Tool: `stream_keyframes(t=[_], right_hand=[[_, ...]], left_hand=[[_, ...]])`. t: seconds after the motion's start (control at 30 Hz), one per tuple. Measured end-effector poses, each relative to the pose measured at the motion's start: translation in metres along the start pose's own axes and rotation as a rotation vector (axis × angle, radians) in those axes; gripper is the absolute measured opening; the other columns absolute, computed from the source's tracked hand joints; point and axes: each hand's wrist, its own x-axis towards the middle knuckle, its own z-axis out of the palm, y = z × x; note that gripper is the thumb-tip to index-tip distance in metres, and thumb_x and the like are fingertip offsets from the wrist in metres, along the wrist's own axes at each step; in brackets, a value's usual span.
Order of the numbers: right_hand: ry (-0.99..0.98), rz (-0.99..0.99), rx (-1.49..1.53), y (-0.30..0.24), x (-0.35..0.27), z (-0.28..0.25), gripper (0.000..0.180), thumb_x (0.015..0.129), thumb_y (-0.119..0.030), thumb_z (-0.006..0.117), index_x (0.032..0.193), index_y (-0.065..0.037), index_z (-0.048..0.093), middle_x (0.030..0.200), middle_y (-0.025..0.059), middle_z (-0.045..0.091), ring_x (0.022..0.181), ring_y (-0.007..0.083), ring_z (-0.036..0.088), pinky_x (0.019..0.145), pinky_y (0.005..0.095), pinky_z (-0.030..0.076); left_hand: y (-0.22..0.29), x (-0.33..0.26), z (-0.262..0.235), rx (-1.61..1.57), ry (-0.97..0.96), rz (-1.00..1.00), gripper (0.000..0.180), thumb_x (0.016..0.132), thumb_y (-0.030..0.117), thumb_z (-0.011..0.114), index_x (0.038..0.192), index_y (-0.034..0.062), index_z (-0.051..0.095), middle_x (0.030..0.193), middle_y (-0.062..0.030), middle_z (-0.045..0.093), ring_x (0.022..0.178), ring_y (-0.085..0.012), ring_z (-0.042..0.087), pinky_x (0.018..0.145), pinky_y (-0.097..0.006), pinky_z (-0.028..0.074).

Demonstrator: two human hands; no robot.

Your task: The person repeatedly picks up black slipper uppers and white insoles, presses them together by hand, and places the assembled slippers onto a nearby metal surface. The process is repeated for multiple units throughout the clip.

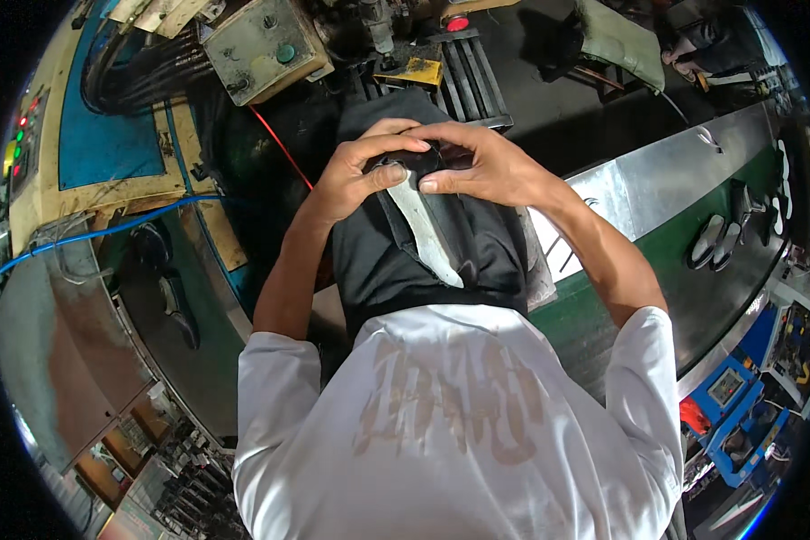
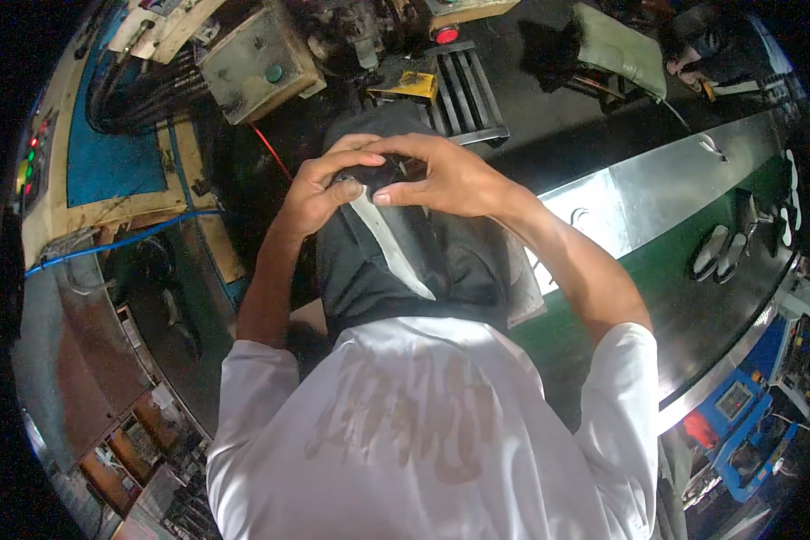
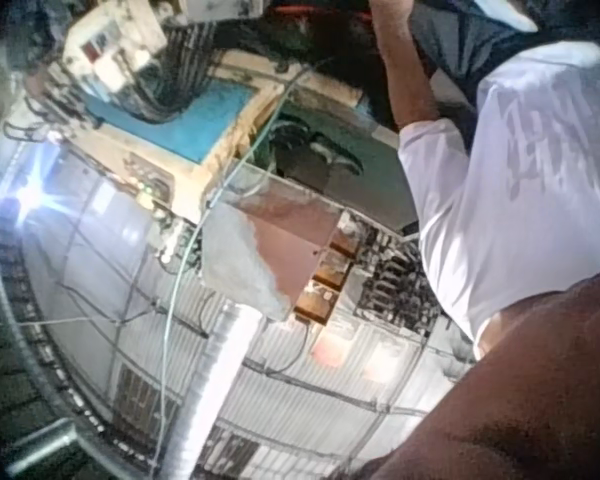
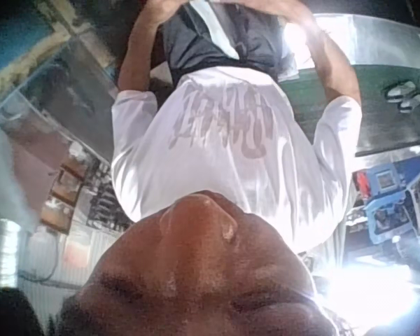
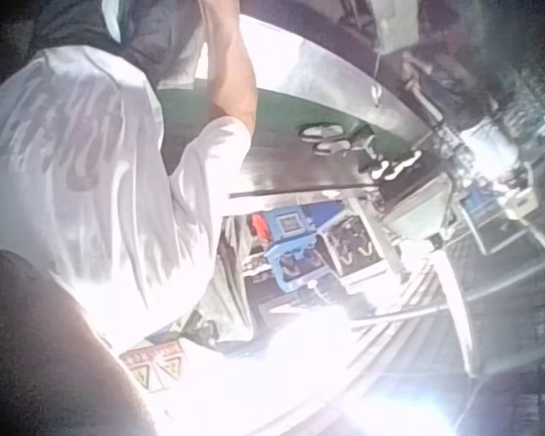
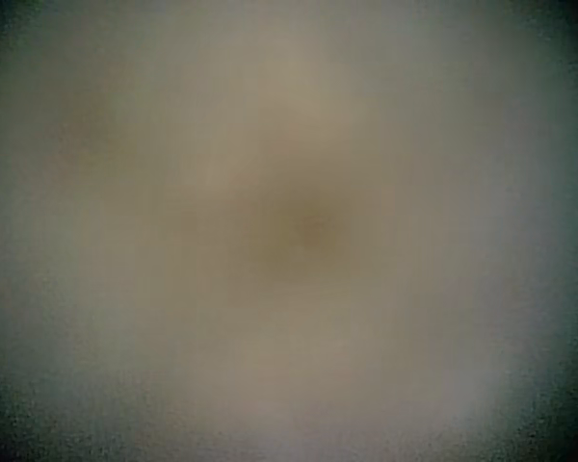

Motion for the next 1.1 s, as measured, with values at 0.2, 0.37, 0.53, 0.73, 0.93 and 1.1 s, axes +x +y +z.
stream_keyframes(t=[0.2,0.37,0.53,0.73,0.93,1.1], right_hand=[[0.101,0.000,-0.063,0.003,0.006,0.011,0.051,0.091,-0.021,0.084,0.133,-0.003,0.062,0.123,0.0102,0.067,0.113,0.0193,0.062,0.100,0.0363,0.050],[0.196,0.122,-0.051,0.010,0.003,0.015,0.048,0.093,-0.024,0.080,0.133,-0.004,0.062,0.121,0.0103,0.067,0.112,0.0182,0.061,0.098,0.0349,0.050],[0.249,0.176,-0.009,0.014,0.001,0.016,0.051,0.096,-0.028,0.079,0.136,-0.002,0.061,0.125,0.0137,0.067,0.118,0.0207,0.063,0.103,0.0364,0.050],[0.273,0.235,0.221,0.062,-0.003,0.005,0.060,0.099,-0.022,0.078,0.150,-0.002,0.056,0.135,0.0108,0.066,0.124,0.0179,0.060,0.108,0.0334,0.049],[0.245,0.255,0.371,0.064,-0.010,0.002,0.057,0.102,-0.017,0.075,0.152,-0.002,0.054,0.132,0.0067,0.064,0.120,0.0141,0.059,0.107,0.0311,0.048],[0.304,0.258,0.318,0.069,-0.008,0.007,0.058,0.098,-0.021,0.078,0.149,-0.001,0.060,0.131,0.0104,0.070,0.119,0.0181,0.062,0.105,0.0333,0.050]], left_hand=[[-0.012,0.004,0.002,-0.053,-0.005,-0.032,0.041,0.098,0.024,0.073,0.132,-0.0005,0.072,0.144,-0.0182,0.062,0.139,-0.0309,0.055,0.121,-0.044,0.035],[-0.031,0.017,0.009,-0.147,0.023,-0.044,0.038,0.097,0.017,0.070,0.131,-0.0011,0.072,0.139,-0.0153,0.064,0.135,-0.0273,0.057,0.119,-0.041,0.038],[-0.031,0.027,0.027,-0.265,0.132,-0.189,0.033,0.099,0.010,0.068,0.130,-0.0005,0.072,0.130,-0.0105,0.068,0.124,-0.0203,0.061,0.111,-0.035,0.045],[-0.048,0.017,0.044,-0.788,0.312,-0.309,0.059,0.105,0.018,0.067,0.160,0.0075,0.047,0.134,-0.0072,0.065,0.124,-0.0180,0.061,0.111,-0.034,0.045],[-0.070,-0.003,0.072,-1.054,0.413,-0.309,0.064,0.103,0.023,0.073,0.159,0.0058,0.047,0.137,-0.0091,0.064,0.131,-0.0182,0.059,0.114,-0.036,0.047],[-0.064,0.007,0.084,-0.833,0.465,-0.231,0.050,0.102,0.016,0.073,0.147,0.0026,0.058,0.130,-0.0087,0.067,0.124,-0.0175,0.062,0.110,-0.034,0.049]])
